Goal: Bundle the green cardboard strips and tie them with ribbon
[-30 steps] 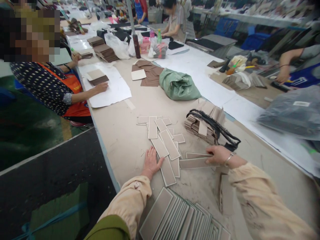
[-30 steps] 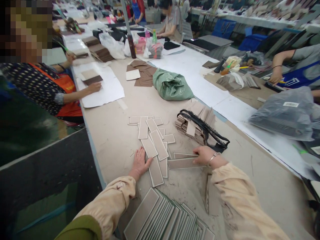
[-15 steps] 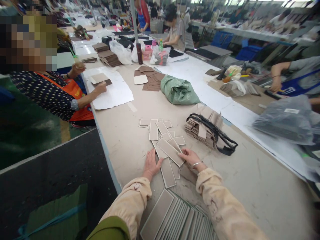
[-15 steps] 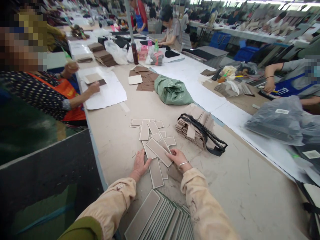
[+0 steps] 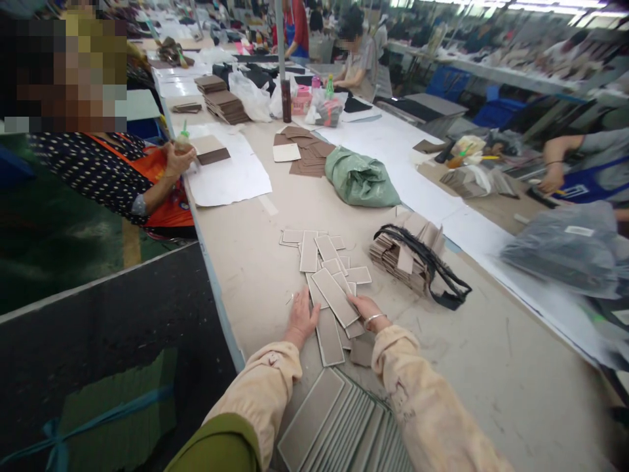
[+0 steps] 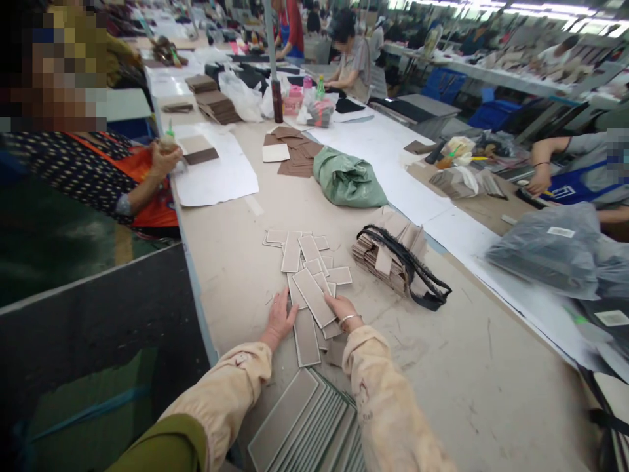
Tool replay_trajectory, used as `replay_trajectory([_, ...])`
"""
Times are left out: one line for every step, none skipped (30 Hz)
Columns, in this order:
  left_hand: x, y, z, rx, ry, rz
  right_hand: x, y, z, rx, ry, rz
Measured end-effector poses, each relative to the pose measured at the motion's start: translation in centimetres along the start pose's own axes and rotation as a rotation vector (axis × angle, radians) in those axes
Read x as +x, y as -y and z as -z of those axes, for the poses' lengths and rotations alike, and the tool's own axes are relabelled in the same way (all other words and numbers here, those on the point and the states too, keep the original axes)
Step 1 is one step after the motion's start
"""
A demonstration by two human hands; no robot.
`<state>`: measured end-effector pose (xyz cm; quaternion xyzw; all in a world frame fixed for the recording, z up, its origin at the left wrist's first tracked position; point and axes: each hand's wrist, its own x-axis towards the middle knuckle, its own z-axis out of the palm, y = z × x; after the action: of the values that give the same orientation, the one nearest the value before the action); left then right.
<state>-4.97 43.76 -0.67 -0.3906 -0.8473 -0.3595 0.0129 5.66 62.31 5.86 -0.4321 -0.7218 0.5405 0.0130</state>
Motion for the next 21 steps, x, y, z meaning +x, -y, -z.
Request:
replay_trajectory([0.0,0.1,0.0,-0.007,-0.009,0.005,0.0,0.1,-0.3,-0.002,0.003,-0.012])
replay_trajectory([0.0,0.1,0.0,-0.014,-0.021,0.011,0.0,0.2,-0.5,-0.011,0.004,-0.024])
replay_trajectory([0.0,0.1,0.0,-0.018,-0.032,0.019,-0.1,0.2,-0.6,-0.025,0.003,-0.037])
replay_trajectory([0.1,0.1,0.0,-0.02,-0.039,0.026,-0.1,0.1,-0.5,-0.041,0.003,-0.048])
replay_trajectory([0.1,0.1,0.0,-0.022,-0.042,0.032,-0.2,0.0,-0.3,-0.059,0.007,-0.06])
replay_trajectory([0.1,0.1,0.0,-0.023,-0.042,0.035,-0.3,-0.2,-0.1,-0.077,0.011,-0.071])
replay_trajectory([0.1,0.0,0.0,-0.023,-0.038,0.036,-0.5,-0.5,0.2,-0.095,0.012,-0.081])
replay_trajectory([0.1,0.0,0.0,-0.023,-0.034,0.036,-0.7,-0.7,0.3,-0.113,0.008,-0.088])
replay_trajectory([0.1,-0.1,0.0,-0.023,-0.03,0.035,-1.0,-1.0,0.5,-0.129,-0.002,-0.092])
replay_trajectory([0.1,-0.2,0.0,-0.022,-0.027,0.035,-1.4,-1.2,0.5,-0.144,-0.016,-0.093])
replay_trajectory([0.0,-0.2,0.1,-0.02,-0.027,0.034,-1.8,-1.4,0.4,-0.158,-0.034,-0.092])
replay_trajectory([0.0,-0.3,0.1,-0.017,-0.029,0.032,-2.2,-1.6,0.2,-0.169,-0.053,-0.089])
replay_trajectory([0.0,-0.3,0.1,-0.016,-0.032,0.029,-2.6,-1.7,0.0,-0.176,-0.072,-0.083])
replay_trajectory([0.0,-0.3,0.1,-0.015,-0.035,0.026,-3.1,-1.8,-0.2,-0.179,-0.086,-0.074])
replay_trajectory([0.0,-0.3,0.1,-0.016,-0.037,0.021,-3.5,-1.8,-0.4,-0.174,-0.093,-0.064])
replay_trajectory([0.0,-0.3,0.1,-0.016,-0.039,0.017,-3.9,-1.9,-0.4,-0.16,-0.093,-0.053])
replay_trajectory([0.1,-0.3,0.2,-0.017,-0.039,0.013,-4.3,-2.0,-0.3,-0.139,-0.085,-0.041])
replay_trajectory([0.1,-0.2,0.2,-0.018,-0.039,0.011,-4.6,-2.1,0.0,-0.113,-0.073,-0.031])
replay_trajectory([0.1,-0.2,0.2,-0.019,-0.038,0.008,-4.9,-2.4,0.5,-0.087,-0.066,-0.023])
replay_trajectory([0.1,-0.2,0.2,-0.019,-0.037,0.006,-5.1,-2.7,1.1,-0.062,-0.066,-0.02])
replay_trajectory([0.2,-0.2,0.2,-0.019,-0.035,0.004,-5.2,-3.1,1.9,-0.042,-0.077,-0.02])
